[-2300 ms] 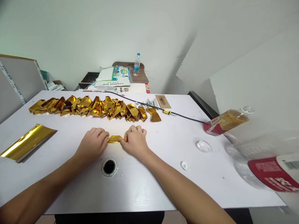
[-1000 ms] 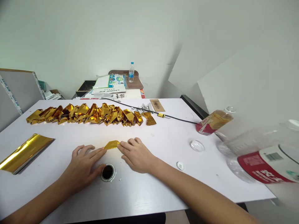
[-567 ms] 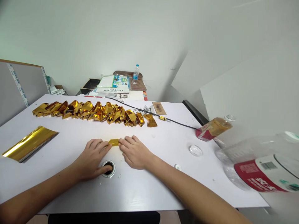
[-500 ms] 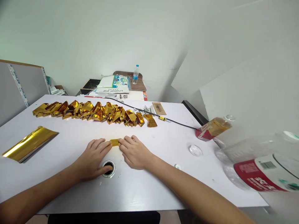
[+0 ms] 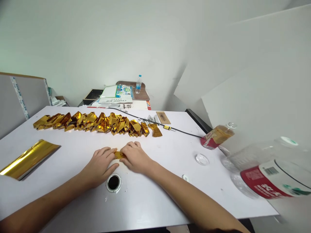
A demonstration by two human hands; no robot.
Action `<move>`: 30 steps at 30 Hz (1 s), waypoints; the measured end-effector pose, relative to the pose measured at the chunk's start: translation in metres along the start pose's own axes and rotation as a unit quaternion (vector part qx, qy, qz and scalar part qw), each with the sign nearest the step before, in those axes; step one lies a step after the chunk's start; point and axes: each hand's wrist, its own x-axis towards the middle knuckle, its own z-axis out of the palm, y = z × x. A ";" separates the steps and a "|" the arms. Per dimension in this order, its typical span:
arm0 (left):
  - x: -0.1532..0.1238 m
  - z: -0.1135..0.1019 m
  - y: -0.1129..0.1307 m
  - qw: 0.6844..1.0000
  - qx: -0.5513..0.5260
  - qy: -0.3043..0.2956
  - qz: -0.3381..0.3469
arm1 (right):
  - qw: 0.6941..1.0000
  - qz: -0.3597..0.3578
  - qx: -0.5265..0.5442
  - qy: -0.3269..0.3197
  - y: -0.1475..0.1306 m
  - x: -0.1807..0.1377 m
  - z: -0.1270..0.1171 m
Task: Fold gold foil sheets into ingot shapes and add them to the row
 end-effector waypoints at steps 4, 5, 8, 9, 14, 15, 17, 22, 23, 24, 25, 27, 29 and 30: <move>0.011 -0.005 -0.003 1.000 -0.008 -0.008 -0.005 | 1.000 0.020 0.004 -0.004 -0.006 0.012 0.001; 0.014 -0.005 -0.004 1.000 -0.022 -0.008 -0.013 | 0.999 0.035 0.015 -0.006 -0.006 0.015 0.000; 0.018 -0.002 -0.008 0.995 -0.086 0.013 -0.041 | 0.996 0.070 0.036 -0.046 -0.005 0.027 -0.007; 0.018 -0.001 -0.010 0.993 -0.102 0.022 -0.051 | 0.993 0.085 0.041 -0.064 -0.004 0.032 -0.010; 0.018 -0.005 -0.026 0.994 -0.072 0.026 -0.074 | 0.988 0.118 0.061 -0.079 0.001 0.047 -0.013; 0.018 -0.008 -0.029 0.995 -0.068 0.016 -0.068 | 0.988 0.116 0.067 -0.070 0.000 0.047 -0.013; 0.022 -0.015 -0.034 0.995 -0.081 -0.006 -0.053 | 0.989 0.111 0.086 -0.052 0.000 0.043 -0.013; 0.038 -0.035 -0.042 0.976 -0.205 -0.024 -0.066 | 0.974 0.099 0.204 -0.001 0.003 0.026 -0.013; 0.042 -0.039 -0.043 0.970 -0.233 -0.017 -0.071 | 0.965 0.100 0.241 0.015 0.004 0.023 -0.012; 0.046 -0.042 -0.045 0.963 -0.257 -0.010 -0.073 | 0.955 0.103 0.275 0.030 0.006 0.019 -0.010; 0.050 -0.045 -0.046 0.958 -0.277 -0.005 -0.072 | 0.946 0.107 0.302 0.043 0.009 0.017 -0.008; 0.058 -0.052 -0.048 0.952 -0.300 -0.007 -0.062 | 0.937 0.116 0.323 0.070 0.012 0.013 -0.003; 0.067 -0.059 -0.050 0.953 -0.298 -0.030 -0.050 | 0.938 0.112 0.312 0.101 0.016 0.013 0.003; 0.072 -0.063 -0.051 0.956 -0.288 -0.043 -0.045 | 0.942 0.104 0.299 0.115 0.018 0.013 0.006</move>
